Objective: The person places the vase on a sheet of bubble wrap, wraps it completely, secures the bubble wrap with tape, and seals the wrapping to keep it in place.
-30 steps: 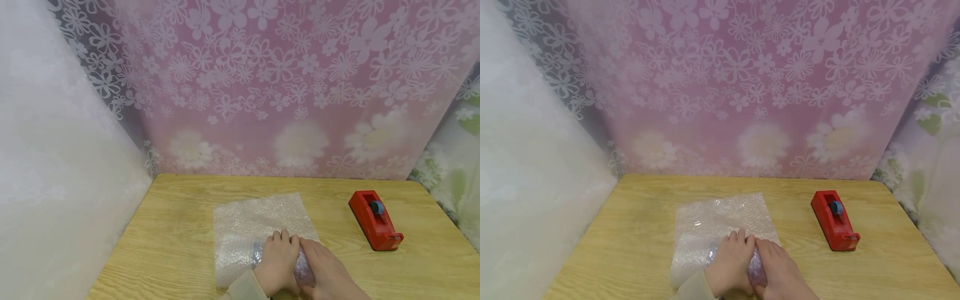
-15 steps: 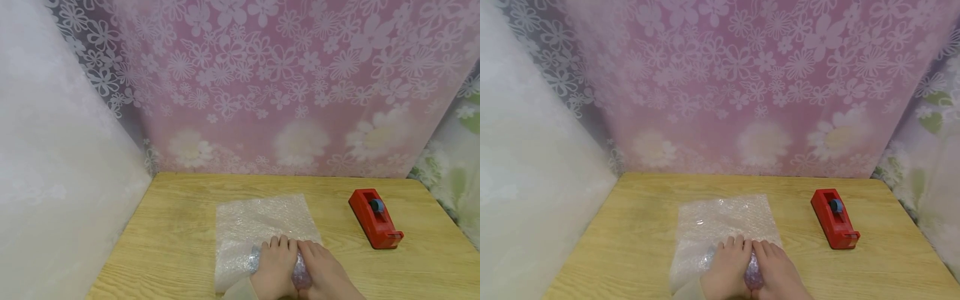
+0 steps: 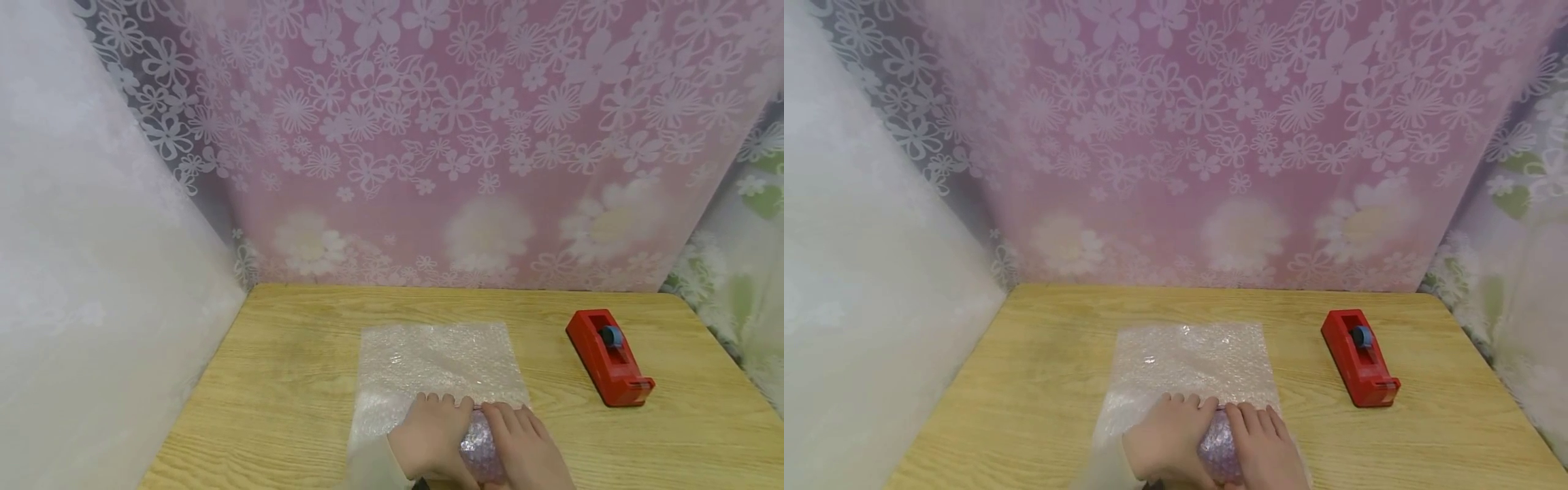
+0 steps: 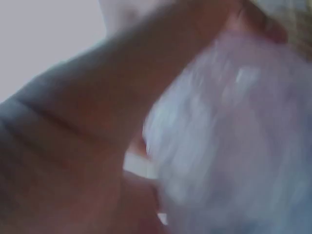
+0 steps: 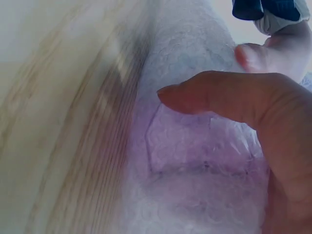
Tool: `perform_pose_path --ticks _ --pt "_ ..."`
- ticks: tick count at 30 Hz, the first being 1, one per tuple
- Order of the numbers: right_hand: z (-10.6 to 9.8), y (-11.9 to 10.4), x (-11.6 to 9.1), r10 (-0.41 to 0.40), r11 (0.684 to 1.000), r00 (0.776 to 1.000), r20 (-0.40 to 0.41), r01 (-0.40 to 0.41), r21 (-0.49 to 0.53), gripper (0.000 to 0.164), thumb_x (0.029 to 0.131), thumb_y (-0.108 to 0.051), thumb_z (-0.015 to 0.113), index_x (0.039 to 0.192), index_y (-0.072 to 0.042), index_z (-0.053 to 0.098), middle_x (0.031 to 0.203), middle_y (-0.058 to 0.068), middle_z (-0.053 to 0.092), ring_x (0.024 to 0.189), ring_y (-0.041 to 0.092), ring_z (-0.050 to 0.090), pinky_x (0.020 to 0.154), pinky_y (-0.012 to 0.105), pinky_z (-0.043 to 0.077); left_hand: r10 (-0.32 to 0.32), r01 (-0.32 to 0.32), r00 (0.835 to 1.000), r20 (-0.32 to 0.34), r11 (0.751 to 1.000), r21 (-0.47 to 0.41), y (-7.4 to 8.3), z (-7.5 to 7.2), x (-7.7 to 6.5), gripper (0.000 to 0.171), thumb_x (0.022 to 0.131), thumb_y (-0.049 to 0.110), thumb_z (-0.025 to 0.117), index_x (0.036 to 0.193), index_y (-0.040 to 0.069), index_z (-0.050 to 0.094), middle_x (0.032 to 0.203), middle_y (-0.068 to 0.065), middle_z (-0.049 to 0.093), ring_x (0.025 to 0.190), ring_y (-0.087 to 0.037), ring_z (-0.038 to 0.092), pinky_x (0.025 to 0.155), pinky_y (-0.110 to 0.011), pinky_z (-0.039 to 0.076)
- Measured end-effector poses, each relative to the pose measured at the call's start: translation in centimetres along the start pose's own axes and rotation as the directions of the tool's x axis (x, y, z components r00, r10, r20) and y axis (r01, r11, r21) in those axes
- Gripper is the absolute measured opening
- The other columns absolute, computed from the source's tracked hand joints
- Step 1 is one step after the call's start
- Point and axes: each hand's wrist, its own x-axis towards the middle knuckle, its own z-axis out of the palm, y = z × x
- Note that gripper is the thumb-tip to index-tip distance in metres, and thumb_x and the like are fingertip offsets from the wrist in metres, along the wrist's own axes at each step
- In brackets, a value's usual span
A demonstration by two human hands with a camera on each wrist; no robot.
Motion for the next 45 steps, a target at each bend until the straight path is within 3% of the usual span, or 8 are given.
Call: perform_pose_path --ticks 12,19,24,31,37,39,42,45 --pt "-0.4 -0.1 0.6 0.008 0.998 0.997 0.073 -0.013 0.060 0.101 0.058 -0.079 0.072 0.130 -0.012 0.052 0.124 0.005 0.057 0.112 0.032 0.055 0.101 0.066 0.034 0.027 -0.020 0.999 0.032 0.978 -0.208 -2.9 0.1 -0.4 0.081 0.050 0.074 0.084 0.105 0.022 0.056 0.081 0.007 0.063 0.066 -0.008 0.058 0.063 -0.025 0.047" --pt "-0.8 0.2 1.3 -0.053 0.996 0.997 0.064 0.048 0.074 0.090 0.054 -0.049 0.085 0.129 -0.013 0.051 0.122 0.002 0.056 0.111 0.029 0.055 0.099 0.065 0.036 0.026 -0.015 0.999 0.036 0.964 -0.265 -3.1 0.0 0.0 0.081 0.048 0.073 0.085 0.106 0.024 0.057 0.081 0.010 0.063 0.066 -0.004 0.056 0.063 -0.023 0.046" --pt "-0.9 0.6 1.6 -0.042 0.993 0.993 0.109 0.030 0.112 0.090 0.054 -0.049 0.087 0.128 -0.014 0.050 0.120 0.001 0.056 0.110 0.029 0.056 0.097 0.066 0.037 0.023 -0.020 1.000 0.017 0.980 -0.197 -2.9 0.1 0.0 0.089 0.049 0.077 0.082 0.115 0.023 0.058 0.092 0.010 0.066 0.076 -0.007 0.061 0.069 -0.027 0.049" --pt "-0.8 0.9 1.9 -0.042 0.989 0.993 0.108 0.026 0.146 0.089 0.055 -0.059 0.085 0.126 -0.018 0.050 0.114 -0.007 0.054 0.105 0.024 0.056 0.094 0.066 0.040 0.086 -0.089 0.990 -0.114 0.996 -0.026 -1.6 -0.1 -0.2 0.100 0.050 0.083 0.075 0.125 0.021 0.054 0.112 0.008 0.065 0.094 -0.013 0.062 0.080 -0.032 0.050" --pt "-1.1 1.1 2.2 -0.054 0.988 0.993 0.108 0.037 0.152 0.085 0.055 -0.055 0.086 0.124 -0.019 0.052 0.112 -0.008 0.054 0.100 0.021 0.057 0.091 0.065 0.043 -0.038 0.057 0.992 -0.116 0.985 0.165 1.4 0.2 -0.4 0.113 0.049 0.086 0.074 0.135 0.017 0.050 0.118 0.004 0.062 0.103 -0.017 0.060 0.091 -0.037 0.049" --pt "-1.2 1.2 2.4 -0.059 0.985 0.990 0.126 0.037 0.166 0.085 0.056 -0.057 0.086 0.123 -0.018 0.051 0.112 -0.007 0.054 0.100 0.023 0.058 0.090 0.066 0.043 -0.095 0.119 0.988 -0.125 0.973 0.197 2.4 0.5 -0.3 0.109 0.051 0.081 0.077 0.135 0.016 0.049 0.118 0.002 0.062 0.103 -0.018 0.061 0.092 -0.037 0.049" --pt "-1.4 1.4 2.6 -0.073 0.979 0.984 0.162 0.040 0.200 0.084 0.057 -0.058 0.085 0.123 -0.018 0.051 0.112 -0.008 0.055 0.099 0.023 0.060 0.089 0.066 0.043 -0.153 0.187 0.973 -0.171 0.960 0.209 3.4 1.1 -0.1 0.085 0.067 0.066 0.078 0.130 0.015 0.053 0.112 -0.001 0.064 0.098 -0.020 0.063 0.088 -0.037 0.050" --pt "-1.5 1.7 2.8 -0.081 0.970 0.978 0.193 0.033 0.239 0.082 0.058 -0.056 0.085 0.123 -0.019 0.051 0.112 -0.010 0.056 0.097 0.018 0.060 0.089 0.061 0.046 -0.170 0.208 0.966 -0.196 0.959 0.194 3.7 1.5 0.1 0.081 0.065 0.064 0.081 0.125 0.016 0.054 0.105 0.000 0.064 0.091 -0.018 0.062 0.082 -0.034 0.049"
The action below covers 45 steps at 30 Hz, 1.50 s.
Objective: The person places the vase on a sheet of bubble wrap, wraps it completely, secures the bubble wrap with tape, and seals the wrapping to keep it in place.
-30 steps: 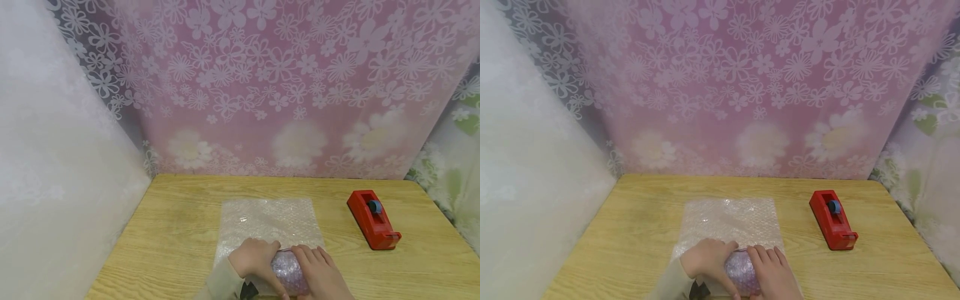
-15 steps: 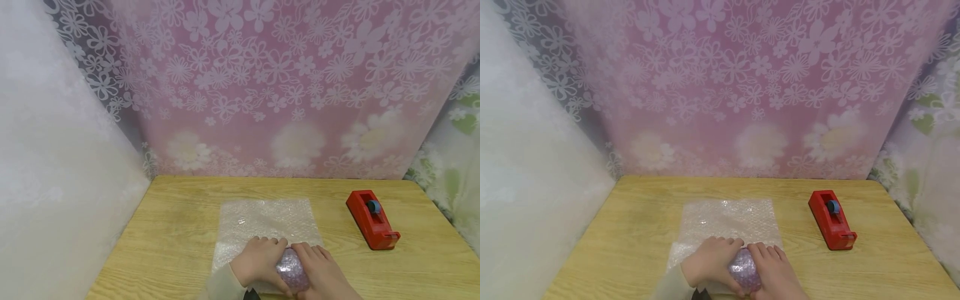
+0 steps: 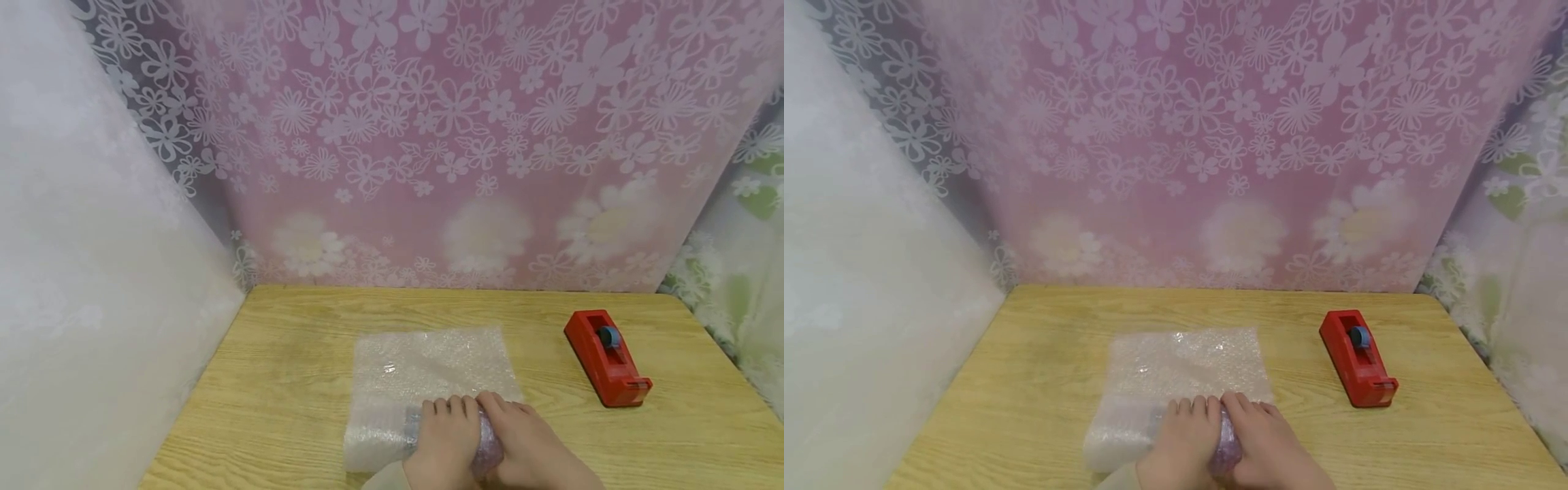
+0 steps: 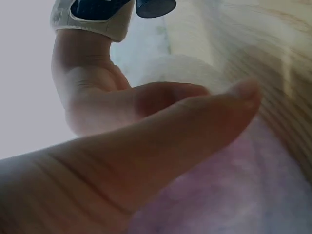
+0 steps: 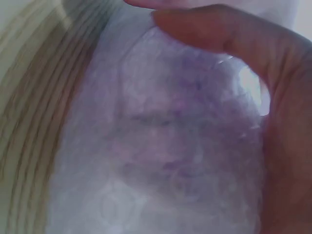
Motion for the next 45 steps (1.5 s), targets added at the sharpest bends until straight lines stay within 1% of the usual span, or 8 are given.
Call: perform_pose_path --ticks 1,4,8,14,20,26,39,45 --pt "0.0 0.1 0.1 -0.006 1.000 1.000 0.006 0.006 0.010 0.081 0.059 -0.055 0.085 0.123 -0.019 0.051 0.111 -0.011 0.056 0.097 0.017 0.060 0.088 0.059 0.047 0.002 -0.002 1.000 0.000 1.000 -0.008 0.0 0.1 0.1 0.082 0.063 0.065 0.082 0.123 0.016 0.054 0.103 0.000 0.063 0.089 -0.018 0.062 0.081 -0.034 0.049" --pt "-0.1 0.3 0.4 -0.032 0.999 0.999 0.002 0.032 0.015 0.080 0.057 -0.051 0.085 0.121 -0.018 0.051 0.109 -0.010 0.057 0.095 0.013 0.060 0.083 0.052 0.050 0.007 -0.005 1.000 0.030 0.999 -0.049 -0.3 0.2 0.4 0.105 0.041 0.074 0.086 0.122 0.017 0.051 0.100 0.001 0.060 0.086 -0.017 0.059 0.079 -0.033 0.048" --pt "-0.2 0.3 1.0 -0.057 0.998 0.998 0.007 0.057 -0.006 0.078 0.054 -0.048 0.086 0.117 -0.018 0.051 0.105 -0.009 0.056 0.092 0.011 0.059 0.075 0.045 0.049 0.009 -0.004 0.999 0.046 0.993 -0.115 -0.7 0.5 0.7 0.103 0.042 0.072 0.088 0.120 0.016 0.050 0.095 0.001 0.057 0.084 -0.016 0.056 0.075 -0.033 0.046" --pt "-0.5 0.0 1.6 -0.028 0.999 0.998 0.056 0.027 0.019 0.075 0.051 -0.044 0.087 0.112 -0.021 0.051 0.099 -0.011 0.056 0.086 0.009 0.057 0.070 0.041 0.049 -0.004 0.016 0.998 0.066 0.982 -0.190 -1.0 0.8 0.7 0.100 0.043 0.068 0.090 0.119 0.017 0.050 0.095 0.002 0.058 0.085 -0.017 0.057 0.078 -0.036 0.047" --pt "-0.6 -0.3 1.7 -0.012 1.000 0.997 0.072 0.010 0.027 0.073 0.051 -0.045 0.087 0.110 -0.021 0.051 0.094 -0.011 0.054 0.082 0.007 0.055 0.066 0.037 0.047 0.007 -0.004 1.000 0.020 0.986 -0.169 -1.3 0.9 0.6 0.094 0.042 0.068 0.090 0.110 0.015 0.052 0.086 0.001 0.060 0.077 -0.016 0.057 0.070 -0.034 0.045" --pt "-0.8 -0.7 1.5 0.011 0.999 0.995 0.095 -0.014 0.034 0.076 0.050 -0.051 0.086 0.109 -0.020 0.050 0.092 -0.010 0.052 0.082 0.010 0.054 0.066 0.040 0.044 0.024 -0.017 0.999 0.037 0.982 -0.191 -1.3 0.7 0.5 0.092 0.043 0.068 0.089 0.110 0.015 0.053 0.086 0.000 0.062 0.075 -0.016 0.058 0.071 -0.034 0.046" --pt "-1.0 -0.3 1.9 0.004 0.995 0.990 0.141 -0.019 0.102 0.076 0.045 -0.041 0.089 0.107 -0.021 0.050 0.092 -0.009 0.054 0.080 0.009 0.054 0.064 0.040 0.045 0.022 -0.022 1.000 0.000 0.978 -0.207 -1.5 0.9 0.4 0.096 0.041 0.071 0.088 0.109 0.017 0.048 0.081 0.000 0.061 0.071 -0.016 0.058 0.065 -0.032 0.044" --pt "-1.3 -0.3 2.0 0.000 0.992 0.986 0.166 -0.020 0.122 0.075 0.047 -0.040 0.089 0.108 -0.020 0.050 0.093 -0.009 0.055 0.079 0.009 0.055 0.063 0.038 0.048 0.042 -0.044 0.999 -0.016 0.978 -0.204 -1.6 1.0 0.4 0.093 0.042 0.072 0.087 0.107 0.018 0.048 0.078 0.001 0.060 0.068 -0.015 0.057 0.063 -0.030 0.042"
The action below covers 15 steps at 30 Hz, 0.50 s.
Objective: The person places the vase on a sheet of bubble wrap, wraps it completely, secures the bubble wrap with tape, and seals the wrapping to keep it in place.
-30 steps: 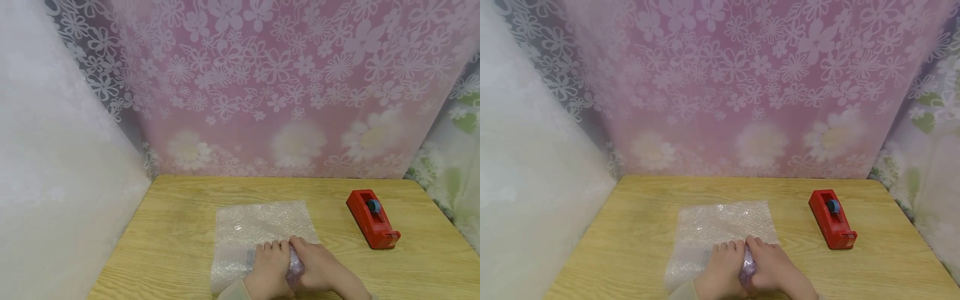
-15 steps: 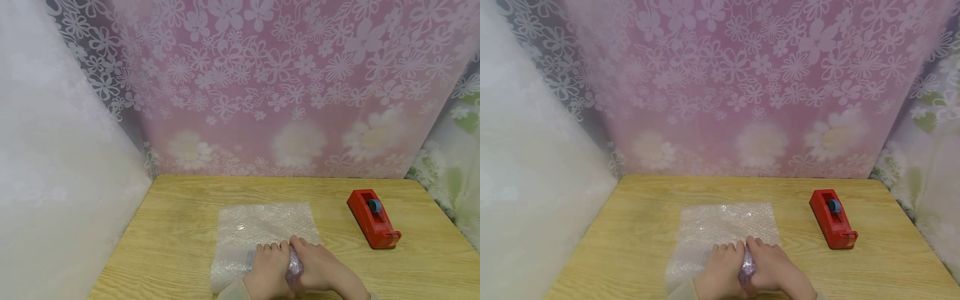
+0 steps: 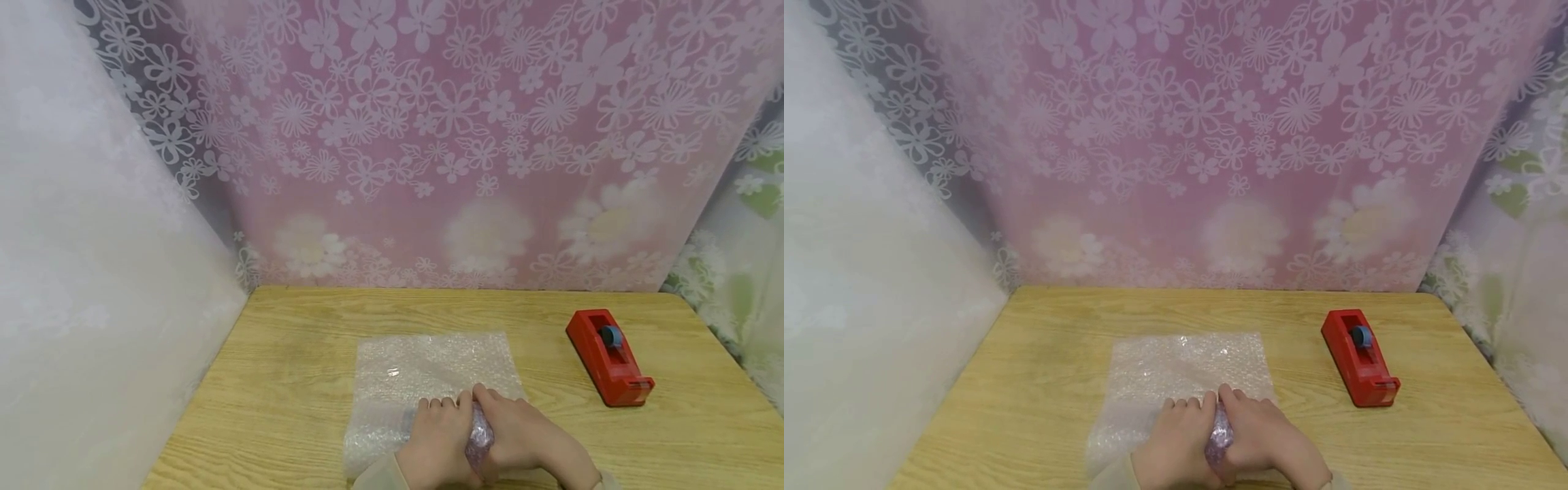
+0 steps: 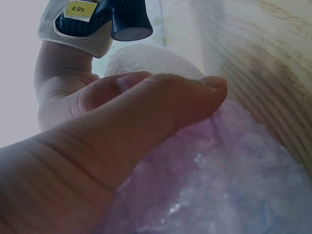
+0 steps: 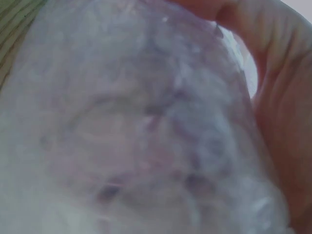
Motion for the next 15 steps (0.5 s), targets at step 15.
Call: perform_pose_path --ticks 15 --pt "-0.67 0.61 0.79 0.024 0.996 0.995 0.096 -0.031 0.078 0.084 0.045 -0.035 0.088 0.118 -0.014 0.052 0.103 -0.005 0.060 0.091 0.016 0.059 0.077 0.042 0.051 0.011 -0.011 1.000 -0.007 0.997 -0.072 -0.32 -0.04 -0.12 0.104 0.044 0.072 0.086 0.124 0.020 0.044 0.090 0.004 0.058 0.079 -0.014 0.053 0.071 -0.032 0.042"
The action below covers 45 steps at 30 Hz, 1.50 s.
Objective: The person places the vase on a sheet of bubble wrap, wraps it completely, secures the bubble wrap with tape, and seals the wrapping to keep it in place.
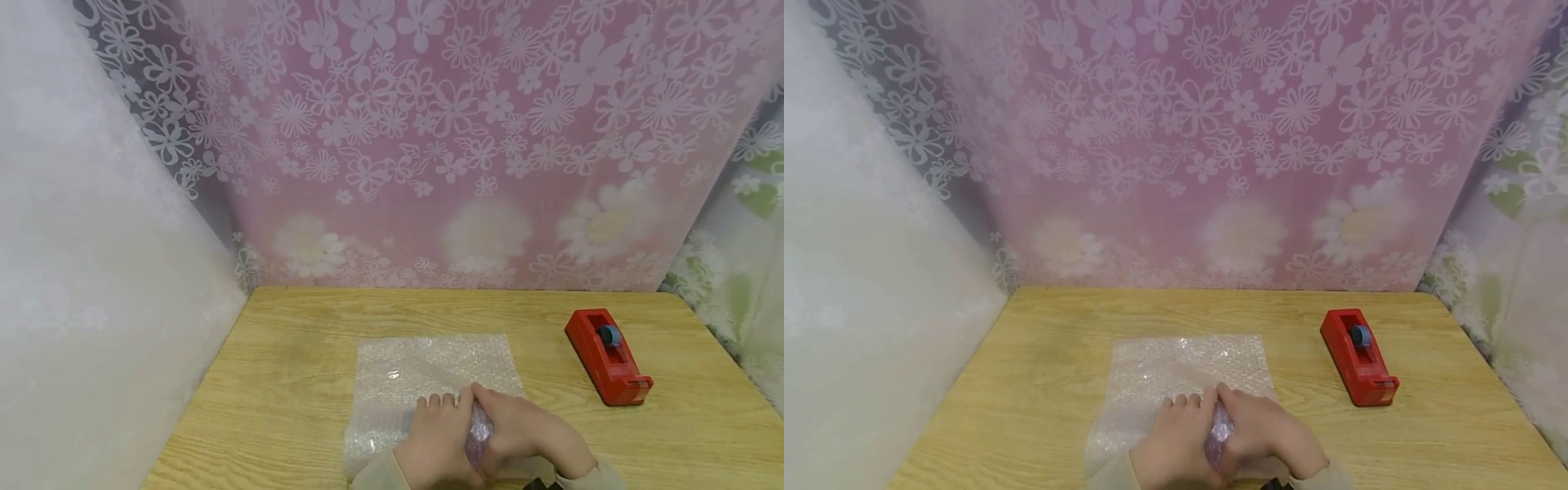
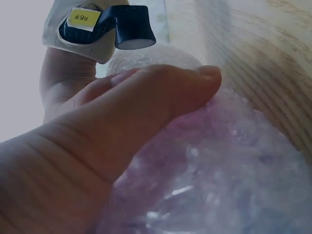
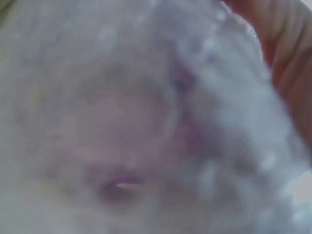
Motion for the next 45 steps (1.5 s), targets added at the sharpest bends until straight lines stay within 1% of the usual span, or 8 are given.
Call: perform_pose_path --ticks 5,10,17,24,27,30,36,45 --pt "-0.3 0.1 0.5 -0.035 0.997 0.999 0.038 0.033 0.071 0.073 0.046 -0.027 0.085 0.109 -0.016 0.050 0.095 -0.005 0.059 0.084 0.013 0.058 0.072 0.034 0.050 -0.014 0.014 1.000 -0.005 0.992 0.122 0.4 -0.4 -0.1 0.103 0.046 0.078 0.081 0.126 0.020 0.052 0.107 0.005 0.058 0.097 -0.018 0.054 0.085 -0.039 0.045" --pt "-0.4 0.4 0.9 -0.058 0.990 0.995 0.080 0.047 0.133 0.066 0.049 -0.021 0.085 0.104 -0.015 0.049 0.092 -0.005 0.058 0.082 0.013 0.054 0.075 0.030 0.047 -0.019 0.030 0.999 -0.041 0.957 0.288 1.9 -0.5 -0.7 0.107 0.052 0.077 0.080 0.133 0.012 0.053 0.122 -0.002 0.063 0.112 -0.022 0.059 0.099 -0.042 0.045" --pt "-1.0 0.8 1.1 -0.109 0.978 0.988 0.113 0.086 0.189 0.064 0.053 -0.015 0.086 0.103 -0.012 0.047 0.090 -0.001 0.057 0.083 0.014 0.052 0.077 0.027 0.044 0.082 0.037 0.950 -0.302 0.929 0.369 2.5 0.4 -0.8 0.100 0.051 0.069 0.084 0.122 0.001 0.064 0.110 -0.011 0.071 0.099 -0.022 0.068 0.089 -0.034 0.051" --pt "-1.1 1.2 1.0 -0.133 0.967 0.984 0.117 0.103 0.232 0.070 0.054 -0.016 0.085 0.111 -0.010 0.046 0.097 -0.001 0.057 0.085 0.011 0.053 0.079 0.023 0.045 0.104 -0.005 0.953 -0.285 0.945 0.328 2.0 0.5 0.0 0.096 0.046 0.070 0.083 0.113 0.003 0.064 0.088 -0.003 0.066 0.078 -0.015 0.062 0.074 -0.029 0.049" --pt "-1.0 0.9 0.6 -0.114 0.981 0.991 0.074 0.100 0.165 0.077 0.056 -0.024 0.086 0.120 -0.010 0.046 0.104 -0.002 0.059 0.087 0.012 0.056 0.077 0.028 0.048 0.103 -0.005 0.953 -0.285 0.946 0.325 2.0 0.6 0.0 0.094 0.043 0.068 0.085 0.108 0.005 0.063 0.085 -0.002 0.065 0.075 -0.014 0.060 0.072 -0.029 0.048" --pt "-0.5 0.1 -0.3 -0.107 0.994 0.994 -0.040 0.106 -0.012 0.085 0.057 -0.035 0.087 0.128 -0.007 0.049 0.114 0.001 0.060 0.095 0.020 0.058 0.081 0.043 0.050 0.096 0.004 0.952 -0.292 0.947 0.323 2.1 0.6 -0.1 0.095 0.041 0.068 0.085 0.108 0.005 0.063 0.086 -0.002 0.065 0.075 -0.014 0.060 0.072 -0.028 0.048" --pt "1.3 -1.7 -2.2 -0.134 0.945 0.958 -0.254 0.047 -0.323 0.080 0.065 -0.025 0.080 0.135 0.001 0.051 0.132 0.012 0.056 0.120 0.038 0.051 0.101 0.066 0.033 0.064 0.006 0.973 -0.221 0.954 0.301 2.3 0.2 0.0 0.086 0.056 0.063 0.083 0.116 0.004 0.066 0.094 -0.002 0.068 0.082 -0.014 0.062 0.076 -0.027 0.047" --pt "3.9 -2.8 -3.8 -0.002 0.936 0.932 -0.361 -0.126 -0.330 0.074 0.076 -0.017 0.075 0.139 0.008 0.045 0.142 0.022 0.048 0.133 0.040 0.041 0.111 0.064 0.019 0.078 -0.008 0.975 -0.207 0.947 0.321 2.0 0.6 0.4 0.067 0.070 0.053 0.081 0.117 0.007 0.066 0.098 -0.002 0.068 0.084 -0.015 0.064 0.076 -0.028 0.051"
